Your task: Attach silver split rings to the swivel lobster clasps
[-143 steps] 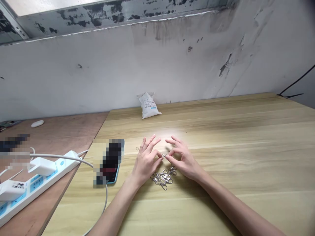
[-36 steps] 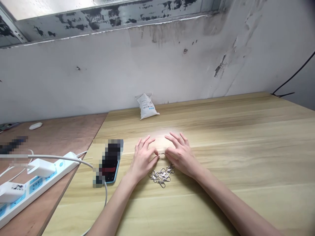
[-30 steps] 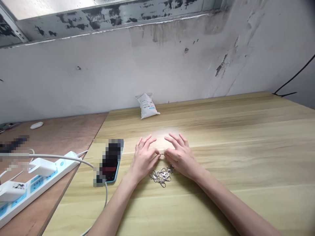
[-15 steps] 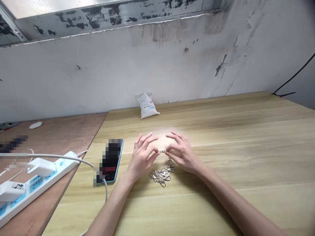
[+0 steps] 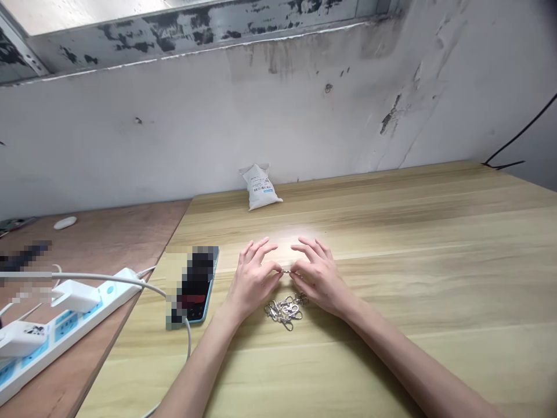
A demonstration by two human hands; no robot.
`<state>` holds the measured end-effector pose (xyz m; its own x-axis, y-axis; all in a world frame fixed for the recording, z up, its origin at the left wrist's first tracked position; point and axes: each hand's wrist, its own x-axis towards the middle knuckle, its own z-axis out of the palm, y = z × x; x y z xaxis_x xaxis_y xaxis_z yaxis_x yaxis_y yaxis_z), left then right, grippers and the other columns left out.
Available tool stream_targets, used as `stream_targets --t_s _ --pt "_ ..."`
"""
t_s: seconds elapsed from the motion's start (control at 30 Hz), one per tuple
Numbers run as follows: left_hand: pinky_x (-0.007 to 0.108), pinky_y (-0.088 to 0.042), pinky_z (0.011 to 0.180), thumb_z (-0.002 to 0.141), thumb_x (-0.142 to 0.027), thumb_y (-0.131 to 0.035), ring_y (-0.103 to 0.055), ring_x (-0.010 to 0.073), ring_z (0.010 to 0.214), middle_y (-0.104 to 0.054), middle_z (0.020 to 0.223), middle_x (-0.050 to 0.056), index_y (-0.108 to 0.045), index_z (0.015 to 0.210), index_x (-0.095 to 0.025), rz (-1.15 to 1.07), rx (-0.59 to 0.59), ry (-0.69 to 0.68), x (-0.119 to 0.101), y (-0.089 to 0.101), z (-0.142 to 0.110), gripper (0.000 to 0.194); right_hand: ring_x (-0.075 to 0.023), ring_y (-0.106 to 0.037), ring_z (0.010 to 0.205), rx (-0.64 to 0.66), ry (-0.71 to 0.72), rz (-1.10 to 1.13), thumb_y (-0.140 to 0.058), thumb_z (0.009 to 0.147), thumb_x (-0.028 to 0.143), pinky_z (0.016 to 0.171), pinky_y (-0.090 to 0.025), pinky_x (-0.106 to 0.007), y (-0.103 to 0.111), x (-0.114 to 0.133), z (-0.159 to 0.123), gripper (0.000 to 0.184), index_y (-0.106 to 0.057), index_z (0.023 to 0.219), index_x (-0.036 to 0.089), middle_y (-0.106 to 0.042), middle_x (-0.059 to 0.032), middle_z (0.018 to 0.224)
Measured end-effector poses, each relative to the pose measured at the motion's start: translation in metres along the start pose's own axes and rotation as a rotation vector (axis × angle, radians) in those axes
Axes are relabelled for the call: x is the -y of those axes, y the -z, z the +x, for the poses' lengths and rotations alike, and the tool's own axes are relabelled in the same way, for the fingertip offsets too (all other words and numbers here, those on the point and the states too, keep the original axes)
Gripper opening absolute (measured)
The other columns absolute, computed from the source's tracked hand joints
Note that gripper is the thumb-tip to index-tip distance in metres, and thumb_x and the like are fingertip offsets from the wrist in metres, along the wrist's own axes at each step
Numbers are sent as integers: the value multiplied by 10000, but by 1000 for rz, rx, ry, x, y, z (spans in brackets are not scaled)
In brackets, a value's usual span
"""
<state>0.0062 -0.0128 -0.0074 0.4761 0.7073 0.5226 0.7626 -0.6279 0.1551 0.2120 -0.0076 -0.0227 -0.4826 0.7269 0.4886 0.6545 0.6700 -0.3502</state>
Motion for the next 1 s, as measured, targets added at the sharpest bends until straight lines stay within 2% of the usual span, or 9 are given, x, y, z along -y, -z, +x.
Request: stream_targets --t_s 0.23,0.4,0.6,0.77,0.83,0.9,1.0 --pt "546 -313 1114 857 -192 -656 -452 282 1325 -633 1258 56 -669 759 -220 -27 -3 12 1 5 2 103 -279 -383 1350 10 -5 -18 -553 922 250 1127 -228 -557 5 -5 1 147 -660 823 236 -575 -84 1289" --pt "532 -297 1125 885 -216 -618 -443 276 1330 -621 1262 59 -670 786 -224 1 8 12 3 7 1 113 -282 -393 1340 -9 -41 31 -578 902 248 1112 -244 -554 5 -11 1 92 -660 862 246 -584 -76 1270" --pt "548 -323 1092 896 -258 -583 -427 302 1333 -598 1261 90 -681 856 -222 64 97 189 25 18 -2 112 -308 -426 1297 -49 -181 -3 -593 886 251 1049 -325 -538 3 -31 0 101 -668 824 226 -614 -98 1207" --pt "528 -328 1075 906 -285 -560 -442 297 1317 -607 1244 75 -684 856 -231 76 90 236 44 29 -7 144 -304 -454 1251 -7 -175 -55 -586 902 275 1017 -357 -509 9 -34 1 121 -688 947 226 -602 -114 1210" --pt "515 -345 1059 904 -293 -561 -438 297 1318 -602 1249 72 -687 840 -232 60 114 231 47 31 -9 153 -276 -500 1168 37 -132 -67 -578 910 286 1013 -366 -478 14 -27 2 126 -677 893 210 -617 -105 1138" --pt "509 -350 1055 892 -317 -585 -427 297 1321 -595 1258 65 -691 831 -238 32 171 207 47 32 -10 145 -229 -552 987 105 -93 -81 -587 908 326 1021 -361 -455 20 -19 2 209 -640 747 203 -630 -65 943" --pt "519 -325 1077 855 -363 -647 -404 298 1332 -582 1279 50 -692 836 -251 -7 272 163 44 32 -11 122 -205 -545 866 192 -77 -112 -655 854 391 1048 -332 -459 24 -9 2 283 -599 647 206 -591 -26 796"
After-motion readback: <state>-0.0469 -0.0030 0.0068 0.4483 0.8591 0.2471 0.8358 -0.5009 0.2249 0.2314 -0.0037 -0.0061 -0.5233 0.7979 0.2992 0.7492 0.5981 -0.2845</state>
